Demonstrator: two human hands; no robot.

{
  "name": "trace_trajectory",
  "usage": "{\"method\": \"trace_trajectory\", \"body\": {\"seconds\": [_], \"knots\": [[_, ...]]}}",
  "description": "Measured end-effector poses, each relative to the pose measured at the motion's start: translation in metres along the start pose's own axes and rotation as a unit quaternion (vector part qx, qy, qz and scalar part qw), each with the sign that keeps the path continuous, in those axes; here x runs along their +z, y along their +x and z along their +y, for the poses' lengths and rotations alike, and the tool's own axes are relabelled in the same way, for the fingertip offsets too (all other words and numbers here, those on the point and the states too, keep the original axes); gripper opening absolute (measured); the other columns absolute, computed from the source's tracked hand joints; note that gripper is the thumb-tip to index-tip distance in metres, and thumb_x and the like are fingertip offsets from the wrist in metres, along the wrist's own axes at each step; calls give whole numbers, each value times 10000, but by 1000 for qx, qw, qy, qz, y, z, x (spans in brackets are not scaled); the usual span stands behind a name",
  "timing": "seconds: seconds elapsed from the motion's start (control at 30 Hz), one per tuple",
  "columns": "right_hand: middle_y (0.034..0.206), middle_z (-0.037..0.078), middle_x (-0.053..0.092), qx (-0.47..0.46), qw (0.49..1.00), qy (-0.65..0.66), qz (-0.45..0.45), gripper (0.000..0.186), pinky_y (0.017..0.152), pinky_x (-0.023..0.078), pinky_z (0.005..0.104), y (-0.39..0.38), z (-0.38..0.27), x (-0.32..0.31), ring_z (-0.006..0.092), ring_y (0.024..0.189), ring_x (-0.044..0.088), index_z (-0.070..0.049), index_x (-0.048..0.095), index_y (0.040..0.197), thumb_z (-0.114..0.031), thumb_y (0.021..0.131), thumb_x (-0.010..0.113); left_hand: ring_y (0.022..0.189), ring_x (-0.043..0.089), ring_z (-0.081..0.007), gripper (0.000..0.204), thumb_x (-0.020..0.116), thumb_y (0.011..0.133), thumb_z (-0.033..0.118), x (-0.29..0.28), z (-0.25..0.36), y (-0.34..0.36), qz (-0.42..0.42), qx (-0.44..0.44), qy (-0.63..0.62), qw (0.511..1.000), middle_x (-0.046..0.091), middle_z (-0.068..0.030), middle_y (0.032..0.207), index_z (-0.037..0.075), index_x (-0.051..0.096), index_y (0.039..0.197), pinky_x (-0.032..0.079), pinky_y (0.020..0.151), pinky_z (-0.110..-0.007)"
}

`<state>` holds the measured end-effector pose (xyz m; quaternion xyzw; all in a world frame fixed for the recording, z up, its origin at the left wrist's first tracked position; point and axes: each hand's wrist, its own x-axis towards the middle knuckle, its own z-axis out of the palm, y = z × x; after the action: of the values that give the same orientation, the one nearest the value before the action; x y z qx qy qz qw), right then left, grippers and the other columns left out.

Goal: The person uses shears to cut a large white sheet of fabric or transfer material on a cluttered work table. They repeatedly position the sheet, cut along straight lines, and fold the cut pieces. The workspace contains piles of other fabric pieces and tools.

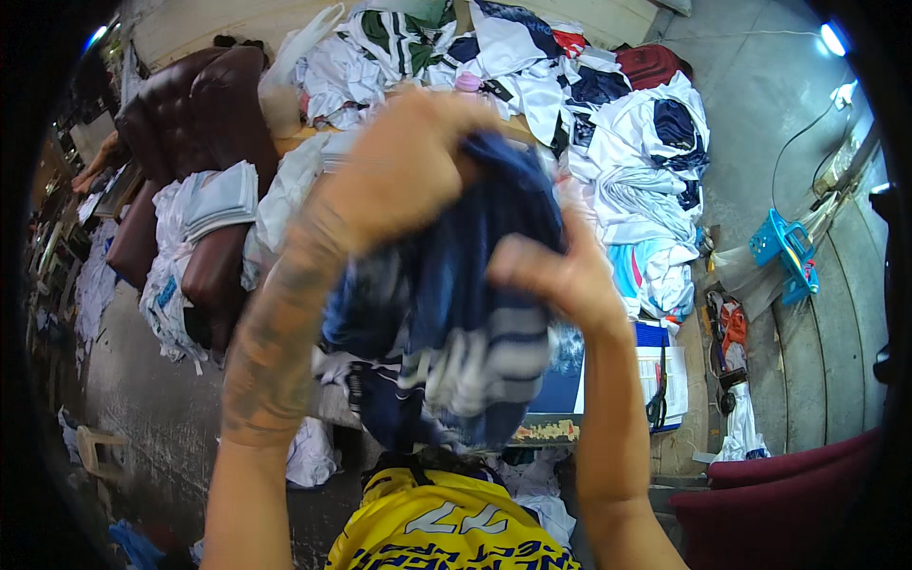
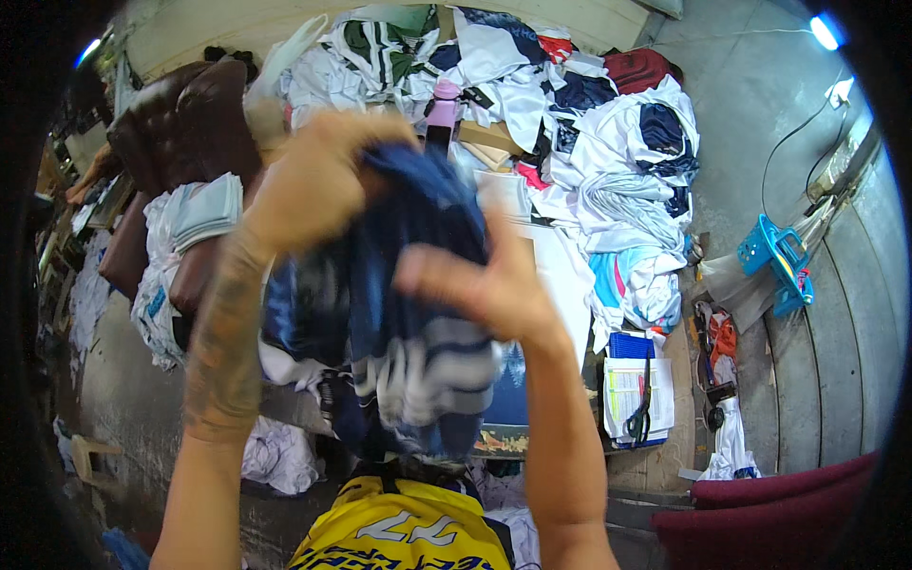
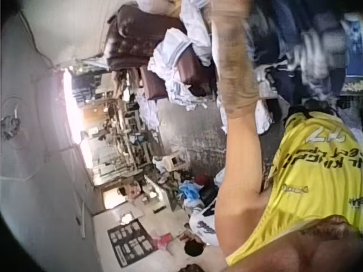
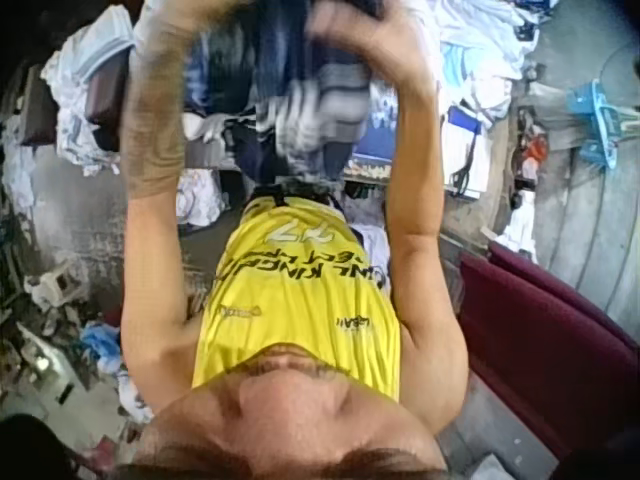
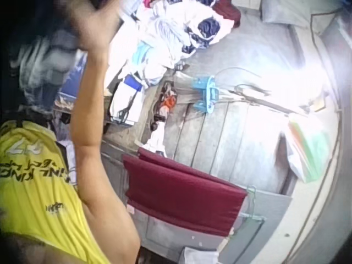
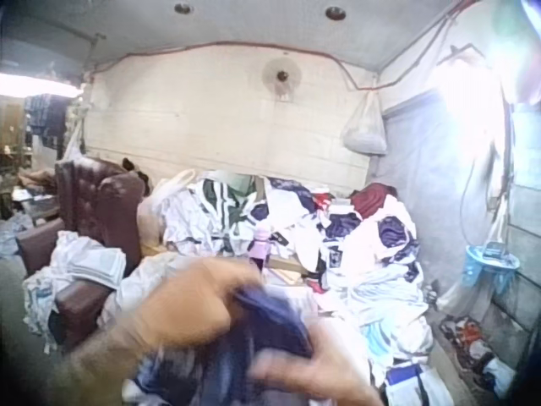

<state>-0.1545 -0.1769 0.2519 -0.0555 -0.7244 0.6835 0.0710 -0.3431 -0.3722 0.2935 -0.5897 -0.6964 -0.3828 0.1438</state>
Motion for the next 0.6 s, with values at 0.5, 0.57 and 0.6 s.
{"method": "trace_trajectory", "body": {"seconds": [0.5, 0.57, 0.6], "knots": [[986, 236, 723, -245, 579, -577, 521, 305, 878, 521, 506, -15, 33, -286, 444, 966, 693, 22, 707, 1142, -65, 854, 756, 1239, 607, -102, 513, 705, 1053, 245, -97, -259, -58, 339, -249, -202, 885, 685, -82, 1357, 17, 581, 1495, 475, 1023, -288], [1044, 242, 692, -236, 443, -687, 525, 415, 917, 480, 537, -51, 67, -273, 454, 1038, 659, 26, 687, 1181, -181, 845, 819, 1277, 608, -118, 495, 685, 1055, 201, -98, -250, -123, 327, -255, -274, 868, 676, -89, 1396, 16, 577, 1502, 470, 1074, -302], [1094, 245, 662, -179, 536, -687, 457, 420, 979, 443, 559, -68, 103, -261, 456, 1091, 620, 37, 672, 1172, -187, 842, 804, 1296, 613, -139, 493, 681, 1051, 183, -85, -244, -166, 300, -249, -238, 889, 672, -91, 1414, 14, 577, 1502, 467, 1109, -331]]}}
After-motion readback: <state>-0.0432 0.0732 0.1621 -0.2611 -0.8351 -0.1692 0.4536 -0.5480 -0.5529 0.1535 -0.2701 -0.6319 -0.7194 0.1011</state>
